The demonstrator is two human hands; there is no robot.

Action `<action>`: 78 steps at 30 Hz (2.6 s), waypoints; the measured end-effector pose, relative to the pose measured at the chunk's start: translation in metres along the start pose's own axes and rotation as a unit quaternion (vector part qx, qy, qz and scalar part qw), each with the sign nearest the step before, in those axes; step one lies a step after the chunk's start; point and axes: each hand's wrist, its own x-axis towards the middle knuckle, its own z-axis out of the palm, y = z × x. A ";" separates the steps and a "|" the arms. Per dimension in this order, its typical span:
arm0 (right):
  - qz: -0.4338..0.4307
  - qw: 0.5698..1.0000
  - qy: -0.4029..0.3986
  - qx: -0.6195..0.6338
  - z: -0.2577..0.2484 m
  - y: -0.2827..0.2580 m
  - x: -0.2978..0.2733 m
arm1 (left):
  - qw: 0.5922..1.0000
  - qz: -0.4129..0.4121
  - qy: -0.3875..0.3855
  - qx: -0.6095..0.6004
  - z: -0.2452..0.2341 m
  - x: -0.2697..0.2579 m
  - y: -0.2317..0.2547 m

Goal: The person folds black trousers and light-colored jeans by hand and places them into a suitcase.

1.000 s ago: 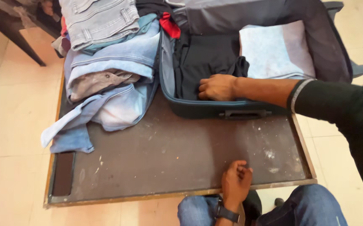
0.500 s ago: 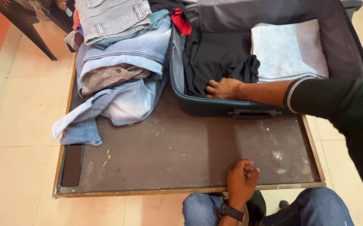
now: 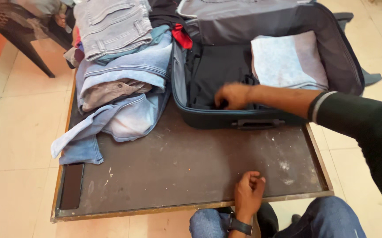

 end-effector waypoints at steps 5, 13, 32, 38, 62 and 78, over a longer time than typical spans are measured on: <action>0.193 0.980 -0.035 -0.006 -0.035 0.040 -0.031 | 1.000 0.002 -0.005 0.010 0.000 0.001 0.005; 0.144 0.934 -0.272 -0.183 0.006 0.074 -0.019 | 1.000 0.025 0.010 0.009 0.001 -0.002 -0.002; 0.257 0.903 -0.255 -0.232 -0.026 -0.035 0.030 | 0.998 0.060 0.005 -0.015 0.008 0.002 -0.026; 0.180 0.940 -0.185 -0.223 -0.002 -0.048 0.063 | 0.996 0.089 0.018 -0.003 0.011 0.003 -0.026; 0.235 0.843 -0.118 0.469 0.038 0.024 0.084 | 0.991 0.049 0.082 -0.099 -0.001 0.020 -0.041; 0.159 0.912 0.374 -0.051 -0.016 -0.049 -0.094 | 0.990 0.066 0.077 -0.093 -0.003 0.027 -0.037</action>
